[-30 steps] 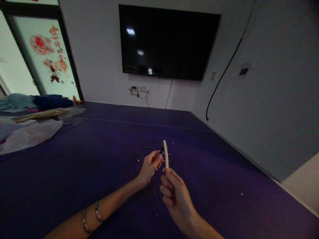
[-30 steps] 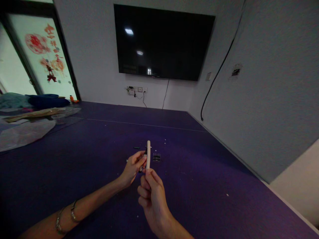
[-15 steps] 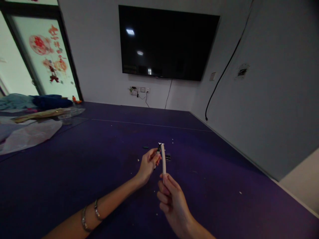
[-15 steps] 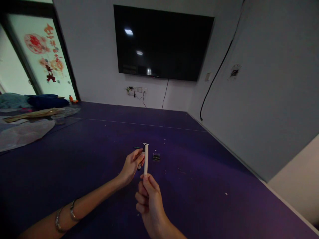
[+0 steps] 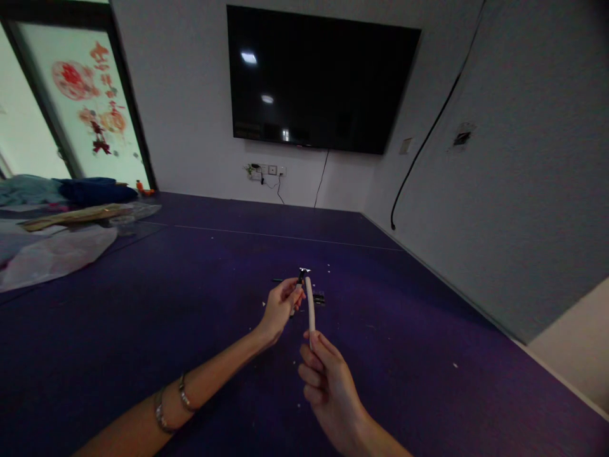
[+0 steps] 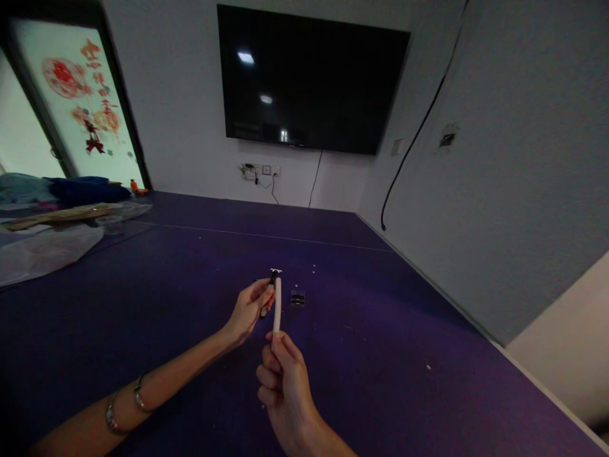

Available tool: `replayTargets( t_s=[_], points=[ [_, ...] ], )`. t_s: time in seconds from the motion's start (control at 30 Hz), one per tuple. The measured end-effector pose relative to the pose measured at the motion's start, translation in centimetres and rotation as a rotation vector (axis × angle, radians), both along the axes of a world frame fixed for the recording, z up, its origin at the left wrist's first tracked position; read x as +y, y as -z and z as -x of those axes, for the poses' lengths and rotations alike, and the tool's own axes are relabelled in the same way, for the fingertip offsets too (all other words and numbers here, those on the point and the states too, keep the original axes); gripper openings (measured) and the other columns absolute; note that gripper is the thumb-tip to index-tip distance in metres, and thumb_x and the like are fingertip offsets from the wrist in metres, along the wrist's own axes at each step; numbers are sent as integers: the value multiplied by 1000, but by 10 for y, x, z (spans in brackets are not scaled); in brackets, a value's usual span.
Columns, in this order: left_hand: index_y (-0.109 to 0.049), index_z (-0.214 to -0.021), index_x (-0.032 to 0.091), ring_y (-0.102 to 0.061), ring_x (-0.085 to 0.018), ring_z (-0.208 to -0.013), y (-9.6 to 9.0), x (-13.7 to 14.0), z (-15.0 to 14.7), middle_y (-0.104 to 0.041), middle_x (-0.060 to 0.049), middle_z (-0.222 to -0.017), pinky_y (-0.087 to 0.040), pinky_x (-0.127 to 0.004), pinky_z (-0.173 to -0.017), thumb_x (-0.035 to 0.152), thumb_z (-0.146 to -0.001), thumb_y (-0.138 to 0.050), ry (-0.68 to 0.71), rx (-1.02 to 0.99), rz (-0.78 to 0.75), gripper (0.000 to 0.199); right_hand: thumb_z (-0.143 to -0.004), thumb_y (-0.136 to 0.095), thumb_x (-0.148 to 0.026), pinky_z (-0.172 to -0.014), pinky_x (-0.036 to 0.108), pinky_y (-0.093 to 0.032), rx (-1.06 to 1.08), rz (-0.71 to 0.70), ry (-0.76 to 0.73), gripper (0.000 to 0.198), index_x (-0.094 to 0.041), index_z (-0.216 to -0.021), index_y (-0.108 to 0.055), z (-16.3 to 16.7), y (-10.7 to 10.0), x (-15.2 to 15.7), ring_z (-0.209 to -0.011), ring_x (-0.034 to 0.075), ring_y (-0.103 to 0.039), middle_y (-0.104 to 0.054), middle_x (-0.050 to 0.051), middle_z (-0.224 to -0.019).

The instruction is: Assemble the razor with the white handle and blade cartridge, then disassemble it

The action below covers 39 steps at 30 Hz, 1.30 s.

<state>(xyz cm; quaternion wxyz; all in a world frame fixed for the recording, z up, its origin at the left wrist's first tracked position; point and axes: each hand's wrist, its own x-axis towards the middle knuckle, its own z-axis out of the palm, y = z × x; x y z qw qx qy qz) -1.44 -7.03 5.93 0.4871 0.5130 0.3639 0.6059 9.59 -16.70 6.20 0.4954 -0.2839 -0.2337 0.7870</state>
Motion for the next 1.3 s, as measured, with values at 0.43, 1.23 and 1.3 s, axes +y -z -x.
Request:
replayTargets(
  t_s=[0.43,1.23,1.3],
  points=[
    [-47,-81,17,-33,-3,-29,-18,-24,-11,-54,3,-57,-17,-16,-29,31,-70,-56,172,-241,292,20,-76,-61,-35,-41,17,-27,-188,-576,178,17,-22,-85,-56,-46,-61,82,-47,4,-38,-46,-5,-64],
    [-49,-84,18,-26,-1,-31,-13,-30,-14,-35,10,-49,-9,-16,-34,29,-82,-48,112,-253,581,11,-80,-49,-46,-63,28,-37,-1498,-1083,113,33,-23,-76,-73,-85,-50,124,-66,18,-59,-69,3,-71],
    [-47,-81,19,-25,-1,-30,-10,-28,-14,-35,10,-49,-9,-16,-34,29,-82,-48,107,-254,609,10,-81,-48,-47,-65,29,-38,-1505,-1092,92,33,-25,-76,-73,-83,-48,124,-67,19,-60,-70,3,-71]
  ],
)
